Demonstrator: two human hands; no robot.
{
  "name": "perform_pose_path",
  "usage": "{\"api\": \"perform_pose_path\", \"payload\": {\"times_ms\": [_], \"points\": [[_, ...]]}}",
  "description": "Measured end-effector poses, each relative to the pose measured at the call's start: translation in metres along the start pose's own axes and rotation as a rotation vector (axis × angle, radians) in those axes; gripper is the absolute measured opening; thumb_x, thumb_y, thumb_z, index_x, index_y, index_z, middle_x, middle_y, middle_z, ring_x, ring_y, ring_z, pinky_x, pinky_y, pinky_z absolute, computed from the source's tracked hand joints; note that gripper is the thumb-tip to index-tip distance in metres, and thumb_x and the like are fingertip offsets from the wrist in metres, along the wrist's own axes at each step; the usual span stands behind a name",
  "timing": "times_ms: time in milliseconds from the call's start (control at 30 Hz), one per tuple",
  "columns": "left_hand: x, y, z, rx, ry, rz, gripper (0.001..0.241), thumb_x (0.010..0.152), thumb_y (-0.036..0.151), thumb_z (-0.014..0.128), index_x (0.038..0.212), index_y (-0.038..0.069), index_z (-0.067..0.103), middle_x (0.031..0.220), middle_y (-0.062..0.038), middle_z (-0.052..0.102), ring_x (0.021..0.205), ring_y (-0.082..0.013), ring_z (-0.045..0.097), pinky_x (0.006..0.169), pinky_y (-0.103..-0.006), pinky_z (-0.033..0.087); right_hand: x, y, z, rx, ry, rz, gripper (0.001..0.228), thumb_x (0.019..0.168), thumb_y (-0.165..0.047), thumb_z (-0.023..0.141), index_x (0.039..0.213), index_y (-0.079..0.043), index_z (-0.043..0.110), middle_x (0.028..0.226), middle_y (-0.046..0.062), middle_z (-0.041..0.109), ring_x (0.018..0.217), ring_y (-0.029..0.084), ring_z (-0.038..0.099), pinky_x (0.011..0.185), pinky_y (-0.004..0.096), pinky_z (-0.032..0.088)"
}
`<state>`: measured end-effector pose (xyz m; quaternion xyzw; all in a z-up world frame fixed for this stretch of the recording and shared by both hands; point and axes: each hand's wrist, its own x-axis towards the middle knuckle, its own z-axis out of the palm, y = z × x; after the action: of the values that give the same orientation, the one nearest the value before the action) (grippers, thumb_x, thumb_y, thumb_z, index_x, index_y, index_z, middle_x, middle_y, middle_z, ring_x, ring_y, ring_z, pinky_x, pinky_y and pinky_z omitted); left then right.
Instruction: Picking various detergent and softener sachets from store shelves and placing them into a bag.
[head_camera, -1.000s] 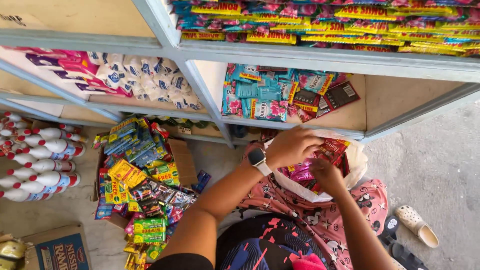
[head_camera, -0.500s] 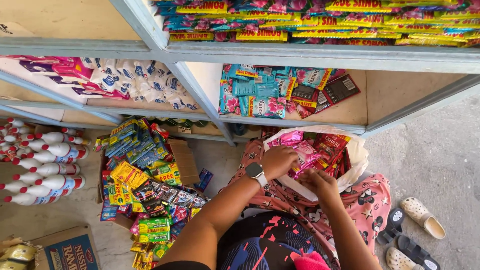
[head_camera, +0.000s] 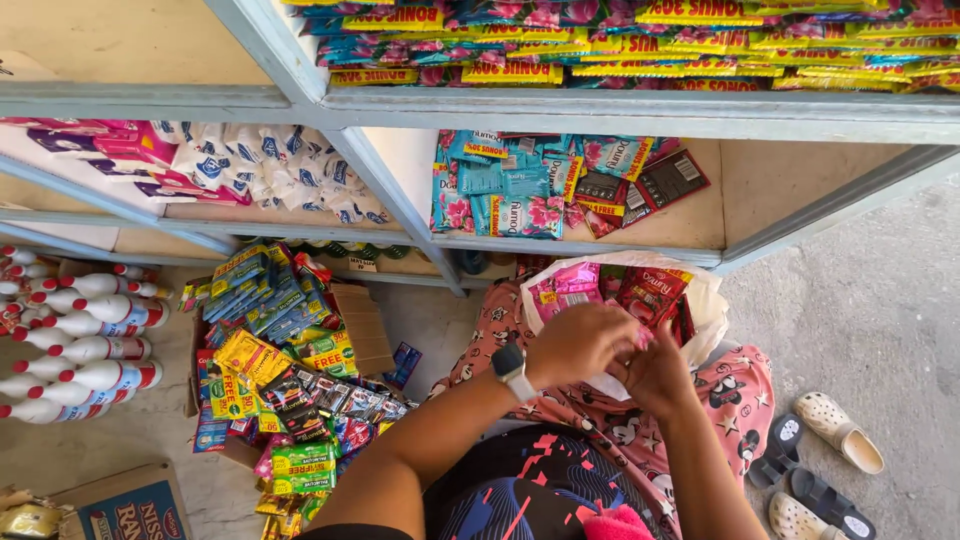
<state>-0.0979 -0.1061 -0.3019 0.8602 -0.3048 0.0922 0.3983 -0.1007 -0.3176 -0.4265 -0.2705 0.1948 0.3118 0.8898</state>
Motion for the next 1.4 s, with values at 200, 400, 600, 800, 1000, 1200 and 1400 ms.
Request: {"api": "perform_pose_path", "payload": {"times_ms": [200, 400, 600, 800, 1000, 1200, 1400], "points": [[-0.053, 0.025, 0.01, 0.109, -0.07, 0.141, 0.018, 0.099, 0.016, 0.063, 0.115, 0.009, 0.068, 0.131, -0.006, 0.07, 0.126, -0.0251, 0.068, 0.106, -0.0414, 0.054, -0.005, -0.016, 0.038, -0.076, 0.163, -0.161, 0.031, 0.104, -0.022, 0.053, 0.127, -0.001, 0.057, 0.115, 0.015, 0.07, 0.104, 0.027, 0.068, 0.09, 0.043, 0.057], [-0.022, 0.049, -0.04, -0.239, 0.144, -0.064, 0.028, 0.102, 0.025, 0.065, 0.123, 0.008, 0.066, 0.137, -0.01, 0.066, 0.129, -0.0305, 0.061, 0.112, -0.0439, 0.047, -0.043, -0.011, 0.106, -0.349, 0.212, -0.497, 0.059, 0.09, 0.01, 0.051, 0.145, -0.012, 0.044, 0.124, 0.01, 0.064, 0.108, 0.024, 0.066, 0.087, 0.039, 0.058], [-0.017, 0.016, 0.009, -0.269, 0.136, -0.191, 0.034, 0.107, 0.024, 0.061, 0.137, 0.008, 0.062, 0.148, -0.016, 0.057, 0.141, -0.0349, 0.052, 0.12, -0.0457, 0.041, -0.034, -0.002, 0.095, -0.527, 0.17, -0.435, 0.069, 0.089, 0.012, 0.051, 0.152, -0.01, 0.037, 0.127, 0.015, 0.061, 0.108, 0.026, 0.065, 0.087, 0.04, 0.056], [0.008, 0.08, -0.063, -0.139, 0.509, 0.065, 0.045, 0.112, 0.029, 0.049, 0.15, 0.006, 0.05, 0.165, -0.024, 0.036, 0.158, -0.0461, 0.03, 0.131, -0.0569, 0.026, -0.072, -0.042, 0.191, -1.127, -0.16, -0.789, 0.089, 0.081, 0.019, 0.048, 0.162, -0.006, 0.022, 0.15, 0.019, 0.051, 0.133, 0.027, 0.054, 0.107, 0.038, 0.046], [0.041, 0.056, -0.122, 0.498, 0.916, 0.441, 0.057, 0.108, 0.043, 0.042, 0.147, 0.003, 0.052, 0.15, -0.02, 0.051, 0.14, -0.0404, 0.051, 0.118, -0.062, 0.042, -0.124, -0.076, 0.337, -1.432, -0.682, -1.085, 0.078, 0.082, 0.013, 0.06, 0.154, -0.002, 0.035, 0.149, 0.017, 0.056, 0.133, 0.024, 0.06, 0.108, 0.035, 0.048], [0.109, 0.049, -0.203, 0.556, 0.951, 0.441, 0.056, 0.107, 0.031, 0.061, 0.15, -0.001, 0.046, 0.14, -0.024, 0.059, 0.129, -0.0412, 0.063, 0.111, -0.0522, 0.054, -0.074, -0.093, 0.36, -1.053, -0.497, -0.96, 0.031, 0.103, 0.003, 0.063, 0.134, 0.001, 0.065, 0.118, 0.007, 0.072, 0.109, 0.013, 0.066, 0.098, 0.031, 0.054], [0.187, 0.055, -0.309, 0.585, 0.892, 0.179, 0.055, 0.108, 0.034, 0.064, 0.153, 0.008, 0.048, 0.146, -0.014, 0.056, 0.138, -0.0402, 0.054, 0.121, -0.0545, 0.041, -0.049, -0.102, 0.445, -0.626, -0.648, -0.741, 0.048, 0.104, -0.003, 0.051, 0.152, -0.006, 0.045, 0.14, 0.008, 0.061, 0.125, 0.02, 0.063, 0.103, 0.037, 0.056]]}}
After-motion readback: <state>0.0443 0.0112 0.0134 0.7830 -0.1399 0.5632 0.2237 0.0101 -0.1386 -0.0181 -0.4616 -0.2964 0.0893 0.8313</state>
